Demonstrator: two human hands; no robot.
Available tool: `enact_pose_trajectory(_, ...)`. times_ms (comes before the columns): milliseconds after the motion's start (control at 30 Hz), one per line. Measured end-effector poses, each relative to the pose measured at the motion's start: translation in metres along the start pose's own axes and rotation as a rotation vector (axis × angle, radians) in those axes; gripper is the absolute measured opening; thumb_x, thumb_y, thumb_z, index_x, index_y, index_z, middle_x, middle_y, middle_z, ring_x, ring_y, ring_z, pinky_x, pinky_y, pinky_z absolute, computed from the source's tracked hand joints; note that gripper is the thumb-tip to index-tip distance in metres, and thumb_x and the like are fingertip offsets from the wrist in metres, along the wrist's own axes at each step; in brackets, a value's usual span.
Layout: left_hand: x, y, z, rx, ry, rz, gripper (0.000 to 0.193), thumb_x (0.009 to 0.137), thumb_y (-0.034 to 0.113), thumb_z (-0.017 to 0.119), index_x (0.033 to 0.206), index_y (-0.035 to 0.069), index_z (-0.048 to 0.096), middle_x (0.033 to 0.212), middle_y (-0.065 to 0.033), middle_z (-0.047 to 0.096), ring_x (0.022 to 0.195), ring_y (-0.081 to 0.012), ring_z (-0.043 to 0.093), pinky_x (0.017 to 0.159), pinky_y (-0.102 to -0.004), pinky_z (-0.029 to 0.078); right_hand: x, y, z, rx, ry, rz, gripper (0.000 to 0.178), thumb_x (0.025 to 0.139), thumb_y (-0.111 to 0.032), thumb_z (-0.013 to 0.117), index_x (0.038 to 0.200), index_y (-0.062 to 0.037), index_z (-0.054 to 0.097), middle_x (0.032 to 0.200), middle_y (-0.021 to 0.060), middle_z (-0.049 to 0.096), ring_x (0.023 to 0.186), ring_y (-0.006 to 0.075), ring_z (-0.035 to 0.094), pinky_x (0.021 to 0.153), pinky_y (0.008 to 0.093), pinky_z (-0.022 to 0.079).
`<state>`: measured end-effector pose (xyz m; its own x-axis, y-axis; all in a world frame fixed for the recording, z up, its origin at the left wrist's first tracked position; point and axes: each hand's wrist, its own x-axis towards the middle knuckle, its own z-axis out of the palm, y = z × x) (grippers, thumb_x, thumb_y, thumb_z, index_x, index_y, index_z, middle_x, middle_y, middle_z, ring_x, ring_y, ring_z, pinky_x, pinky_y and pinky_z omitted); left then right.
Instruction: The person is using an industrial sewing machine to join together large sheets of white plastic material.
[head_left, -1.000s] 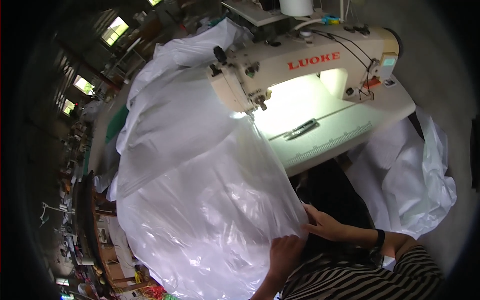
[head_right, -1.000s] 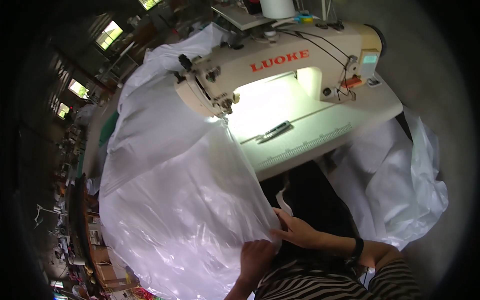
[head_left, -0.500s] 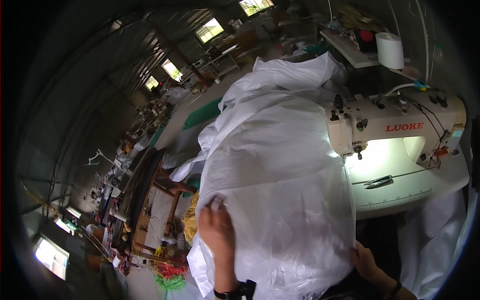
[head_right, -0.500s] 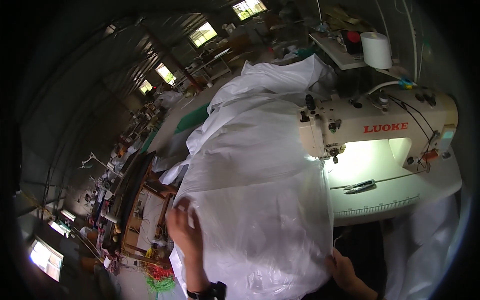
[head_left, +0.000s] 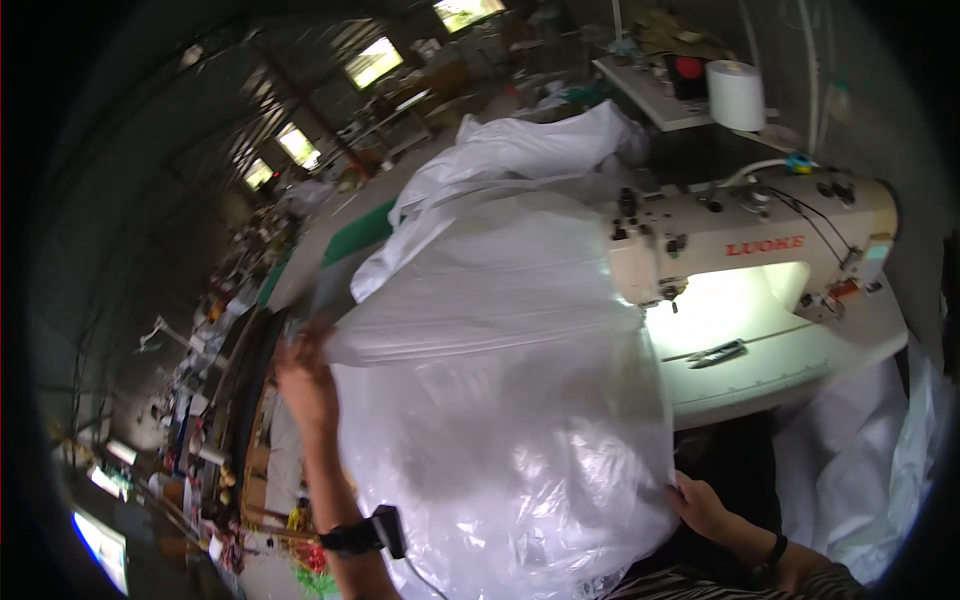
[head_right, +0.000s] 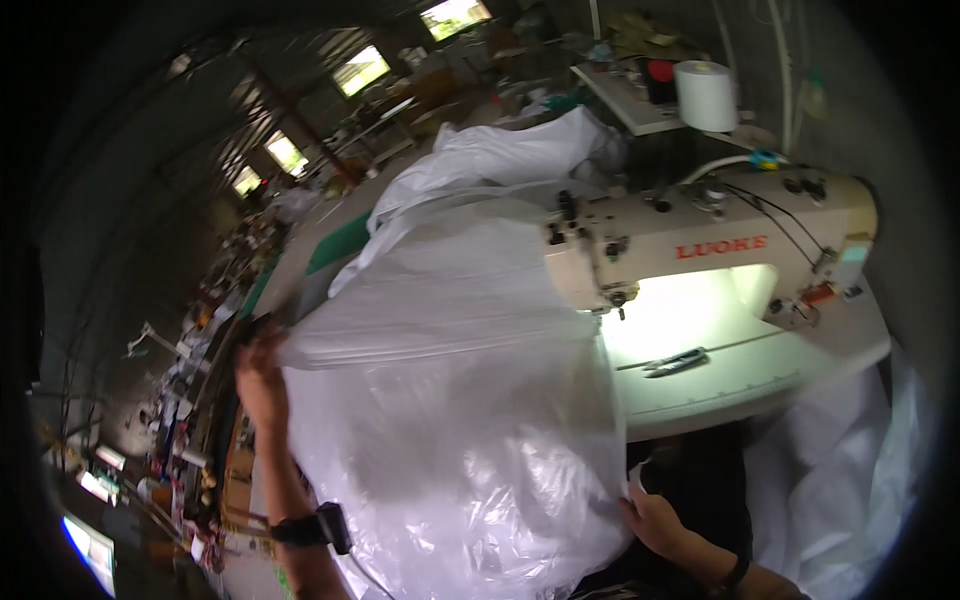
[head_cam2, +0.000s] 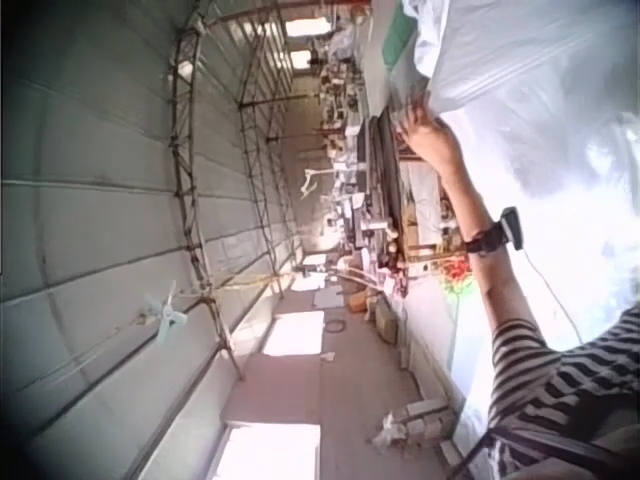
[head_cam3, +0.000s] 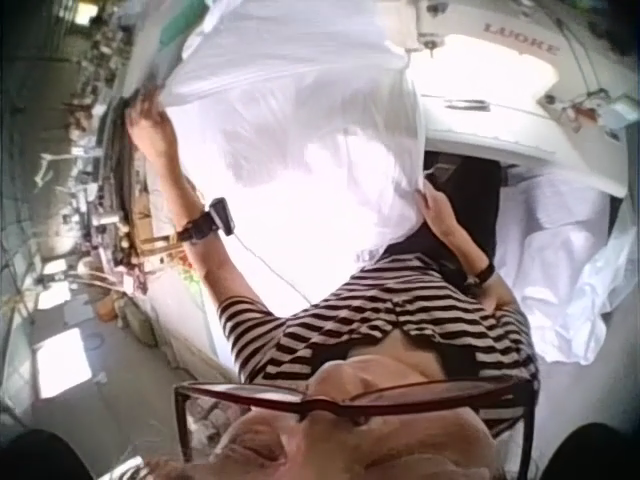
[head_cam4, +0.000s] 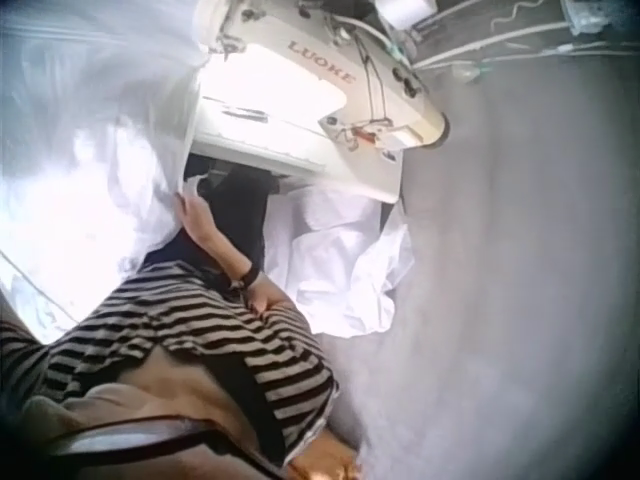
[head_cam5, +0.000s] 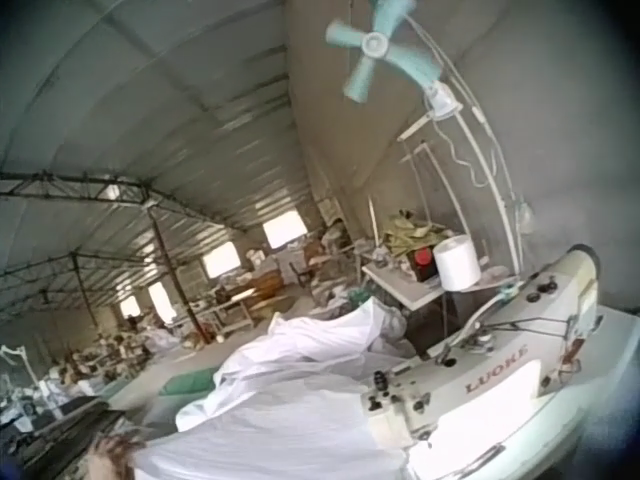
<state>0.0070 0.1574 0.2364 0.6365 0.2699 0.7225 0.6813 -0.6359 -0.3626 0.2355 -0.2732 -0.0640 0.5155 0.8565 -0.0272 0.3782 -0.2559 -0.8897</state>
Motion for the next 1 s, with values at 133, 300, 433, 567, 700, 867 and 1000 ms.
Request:
enact_pose_trajectory(133,0.043,0.029,-0.087,-0.108,-0.050,0.170,0.028,0.066,-0.007,0.050,0.086,0.004,0.065,0.093,-0.0099,0.069,0.092,-0.0282,0.067,0.091,-0.0442,0.051,-0.001,0.009,-0.001,-0.027,-0.022,-0.022,0.020,0.094,-0.016,0.058,0.109,-0.0029,0.057,0.078,0.0243,0.064,0.074,0.0437,0.064,0.066,0.0488,0.051)
enact_pose_trajectory(300,-0.010,0.138,-0.180,-1.120,-0.922,0.601,0.003,0.081,0.007,0.059,0.082,0.004,0.060,0.069,-0.0125,0.059,0.066,-0.0309,0.060,0.065,-0.0440,0.048,0.000,0.023,0.008,-0.045,0.011,-0.115,0.018,0.095,-0.018,0.056,0.105,-0.0031,0.053,0.074,0.0241,0.062,0.069,0.0437,0.062,0.062,0.0502,0.049)
enact_pose_trajectory(433,-0.120,0.250,-0.103,-1.633,-2.287,0.542,0.032,0.094,0.025,0.063,0.113,-0.001,0.065,0.088,-0.0044,0.068,0.079,-0.0136,0.062,0.072,-0.0309,0.051,0.003,0.017,0.005,0.021,-0.060,-0.056,0.020,0.095,-0.020,0.056,0.107,-0.0033,0.054,0.072,0.0243,0.062,0.068,0.0431,0.063,0.064,0.0505,0.050)
enact_pose_trajectory(567,-0.216,0.285,-0.052,-1.898,-2.438,0.087,0.032,0.093,0.025,0.066,0.112,0.000,0.066,0.097,-0.0031,0.068,0.089,-0.0093,0.060,0.076,-0.0292,0.050,-0.011,-0.002,-0.035,-0.367,0.150,-0.148,0.033,0.090,-0.029,0.065,0.113,-0.0056,0.059,0.088,0.0175,0.068,0.074,0.0342,0.067,0.064,0.0458,0.051)
enact_pose_trajectory(700,-0.260,0.319,-0.059,-1.860,-1.954,0.171,0.030,0.090,0.023,0.063,0.110,0.001,0.066,0.097,-0.0120,0.070,0.090,-0.0264,0.066,0.084,-0.0373,0.051,-0.030,-0.010,-0.062,0.104,-0.025,0.192,0.042,0.092,-0.043,0.062,0.111,-0.0051,0.064,0.096,0.0112,0.068,0.091,0.0268,0.066,0.082,0.0401,0.050)
enact_pose_trajectory(867,-0.195,0.353,-0.077,-1.426,-2.049,0.906,0.041,0.094,0.032,0.061,0.121,0.001,0.061,0.117,-0.0168,0.066,0.109,-0.0326,0.063,0.097,-0.0393,0.046,-0.022,-0.016,-0.028,0.619,-0.174,0.217,0.041,0.098,-0.040,0.058,0.114,-0.0015,0.058,0.094,0.0091,0.064,0.087,0.0131,0.060,0.080,0.0290,0.049)
enact_pose_trajectory(1000,-0.108,0.326,-0.052,-0.992,-0.614,0.738,0.049,0.082,0.036,0.074,0.122,0.010,0.061,0.126,-0.0105,0.060,0.121,-0.0285,0.054,0.105,-0.0522,0.039,-0.027,-0.027,-0.025,0.741,-0.070,0.144,0.042,0.098,-0.025,0.060,0.128,0.0016,0.049,0.102,0.0089,0.064,0.093,0.0122,0.059,0.083,0.0294,0.049)
